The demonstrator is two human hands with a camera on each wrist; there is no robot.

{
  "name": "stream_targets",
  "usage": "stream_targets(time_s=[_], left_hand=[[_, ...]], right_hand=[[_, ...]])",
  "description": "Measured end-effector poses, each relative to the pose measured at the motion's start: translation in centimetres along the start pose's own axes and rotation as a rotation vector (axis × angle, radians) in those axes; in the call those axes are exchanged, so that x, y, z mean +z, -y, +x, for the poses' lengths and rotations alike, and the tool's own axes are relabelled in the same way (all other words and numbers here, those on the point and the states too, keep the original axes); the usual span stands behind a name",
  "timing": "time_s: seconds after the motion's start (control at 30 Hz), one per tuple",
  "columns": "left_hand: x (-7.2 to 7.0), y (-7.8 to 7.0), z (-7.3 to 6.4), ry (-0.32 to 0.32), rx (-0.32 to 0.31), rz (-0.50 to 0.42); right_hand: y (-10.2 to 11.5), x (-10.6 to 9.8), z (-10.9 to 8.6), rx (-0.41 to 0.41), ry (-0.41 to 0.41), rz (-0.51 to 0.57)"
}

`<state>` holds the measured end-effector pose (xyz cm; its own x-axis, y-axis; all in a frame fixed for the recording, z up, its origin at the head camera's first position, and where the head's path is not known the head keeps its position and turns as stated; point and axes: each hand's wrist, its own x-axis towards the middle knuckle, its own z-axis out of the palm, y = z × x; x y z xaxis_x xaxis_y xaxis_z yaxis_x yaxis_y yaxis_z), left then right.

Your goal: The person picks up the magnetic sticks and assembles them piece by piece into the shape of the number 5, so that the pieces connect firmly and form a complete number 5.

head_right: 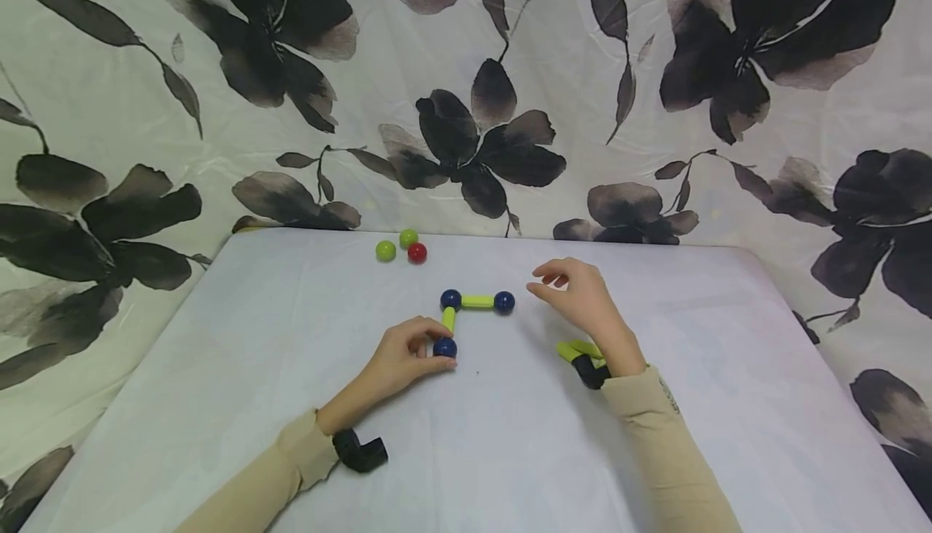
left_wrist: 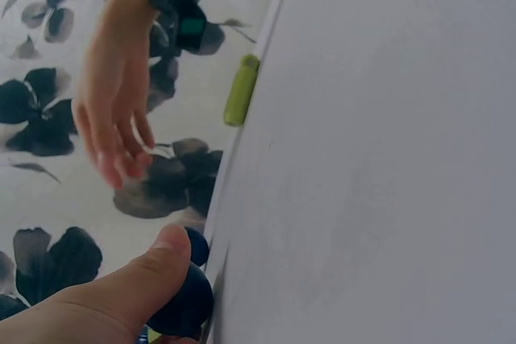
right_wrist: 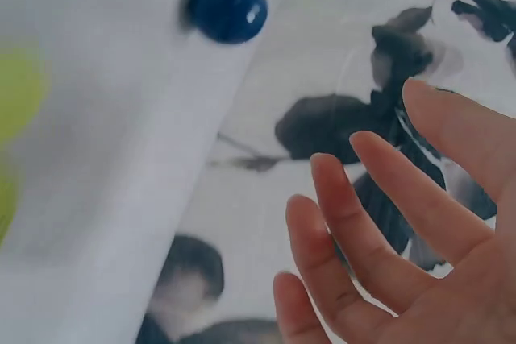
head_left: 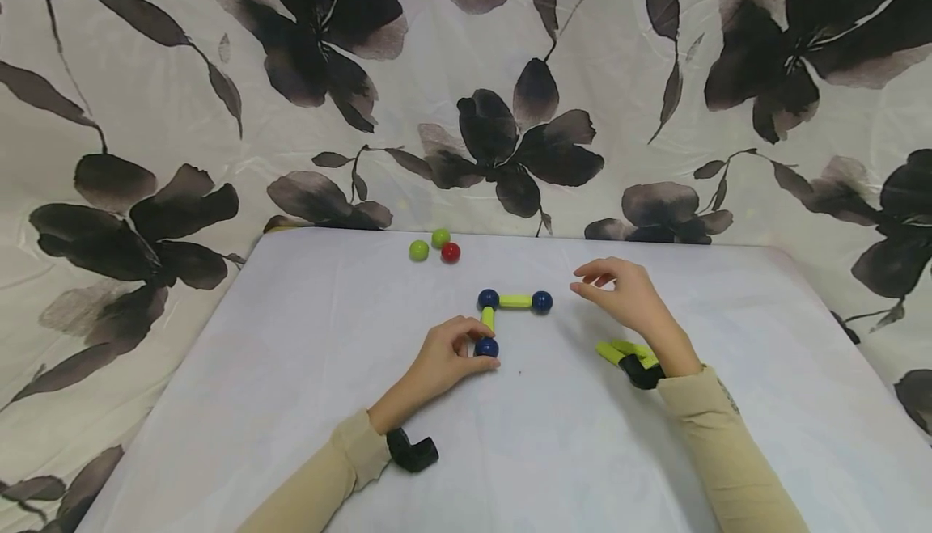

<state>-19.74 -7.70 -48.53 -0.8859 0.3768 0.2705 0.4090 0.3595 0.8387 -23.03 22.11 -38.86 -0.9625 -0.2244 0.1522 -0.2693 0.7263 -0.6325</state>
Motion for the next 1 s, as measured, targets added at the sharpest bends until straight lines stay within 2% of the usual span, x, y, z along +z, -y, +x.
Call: stream_targets(time_s=[0.23,0.37,0.5,0.67,0.83,1.0], left_hand=[[-0.5,0.3,0.9,0.026,-0.050,0.015],[-0.9,0.7,1.7,0.023,-0.054,0.020],[-1.0,1.0,2.5,0.018,-0.049,0.029],[-1.2,1.4,3.0,0.026,-0.061,0.022],[-1.4,1.5,2.9,0.029,-0.055,0.023],[-1.3,1.5,2.8,0.035,-0.040,0.025]], right_hand=[[-1.3,-1.8,-3.1,-0.020,-0.023,-0.073],[-2.0,-2.2,-4.6,-0.048,0.009,-0.104],[-2.6,-2.0,-6.0,-0.066,0.076,-0.144],[-2.4,-1.1,-7.2,-0.008,0.167,-0.223],[-2.0,-0.3,-7.6,0.037,0.157,-0.329],[-1.9,0.3,-7.7,0.073,0.161,-0.351]])
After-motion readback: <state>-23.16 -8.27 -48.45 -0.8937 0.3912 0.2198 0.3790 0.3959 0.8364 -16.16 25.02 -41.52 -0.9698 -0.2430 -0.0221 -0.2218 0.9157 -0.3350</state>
